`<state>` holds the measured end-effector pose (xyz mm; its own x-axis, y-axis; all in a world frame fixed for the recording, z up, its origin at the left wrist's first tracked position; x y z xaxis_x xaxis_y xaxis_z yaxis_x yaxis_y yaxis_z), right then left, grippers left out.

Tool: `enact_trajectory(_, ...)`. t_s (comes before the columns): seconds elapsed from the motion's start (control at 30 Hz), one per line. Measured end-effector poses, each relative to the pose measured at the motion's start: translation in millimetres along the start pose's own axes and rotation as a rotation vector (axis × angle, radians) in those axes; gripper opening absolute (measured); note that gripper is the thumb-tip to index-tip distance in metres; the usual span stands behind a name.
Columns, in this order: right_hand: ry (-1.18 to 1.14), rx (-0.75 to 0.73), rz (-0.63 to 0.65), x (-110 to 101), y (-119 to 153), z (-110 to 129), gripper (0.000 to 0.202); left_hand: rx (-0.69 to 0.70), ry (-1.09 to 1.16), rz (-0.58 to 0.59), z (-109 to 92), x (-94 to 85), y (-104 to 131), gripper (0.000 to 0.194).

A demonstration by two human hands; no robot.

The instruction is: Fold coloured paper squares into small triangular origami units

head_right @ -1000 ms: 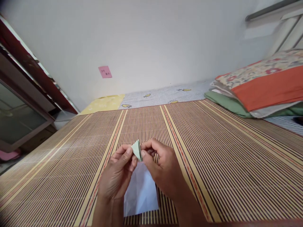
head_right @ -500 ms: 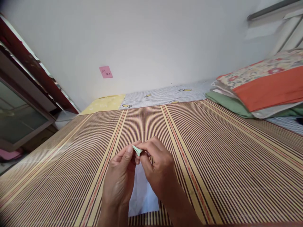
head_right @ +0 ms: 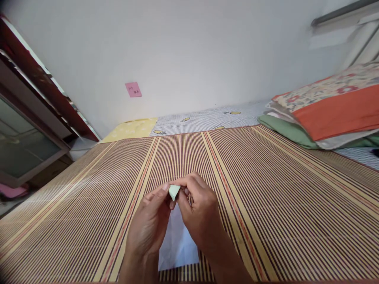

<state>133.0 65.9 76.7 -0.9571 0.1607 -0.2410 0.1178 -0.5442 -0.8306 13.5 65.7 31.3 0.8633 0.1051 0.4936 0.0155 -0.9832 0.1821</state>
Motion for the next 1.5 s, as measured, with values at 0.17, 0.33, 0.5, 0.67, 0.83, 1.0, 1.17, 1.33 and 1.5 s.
enact_trajectory(0.17,-0.034,0.054,-0.029,-1.9,1.0,-3.2,0.022,0.003,-0.02,-0.027,-0.9,-1.8,1.0,0.031)
enact_trajectory(0.33,-0.025,0.002,-0.054,-2.5,2.0,-0.9,0.019,0.059,-0.028,-0.059,-2.0,-5.9,0.5,0.025)
enact_trajectory(0.5,-0.074,0.04,-0.095,-2.3,3.0,-4.4,0.021,0.02,0.066,-0.101,1.7,-6.4,-0.3,0.03)
enact_trajectory(0.67,-0.071,0.036,-0.107,-2.6,3.8,-4.5,0.023,-0.023,0.046,-0.055,2.1,2.1,2.2,0.026)
enact_trajectory(0.83,-0.2,0.08,0.038,-0.1,2.9,-10.4,0.023,0.065,-0.077,-0.123,-1.8,-5.9,2.9,0.019)
enact_trajectory(1.0,-0.259,0.217,0.011,0.1,8.1,-21.7,0.005,0.168,-0.156,-0.187,-5.6,-10.8,4.2,0.014)
enact_trajectory(1.17,-0.227,0.219,-0.073,-4.5,9.3,-22.9,0.006,0.126,-0.045,-0.164,-1.6,-16.1,-0.4,0.017)
enact_trajectory(1.33,-0.154,0.061,0.016,-5.5,0.0,-11.0,0.016,0.143,-0.148,-0.107,-5.4,-15.6,0.3,0.014)
enact_trajectory(1.5,-0.128,-0.027,0.064,-4.3,-1.9,-4.1,0.018,0.201,-0.26,-0.136,-12.8,-12.9,5.7,0.013)
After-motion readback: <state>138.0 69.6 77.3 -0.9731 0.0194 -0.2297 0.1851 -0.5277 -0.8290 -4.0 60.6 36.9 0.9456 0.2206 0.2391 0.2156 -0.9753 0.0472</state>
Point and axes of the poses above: each hand's wrist, its own y-axis away from the middle knuckle, its own x-axis out of the palm, z = x × y, the point moved 7 cm from there along -y, towards the middle knuckle, and after that the axes turned 13 degrees about -x, right-handed, at the moved point
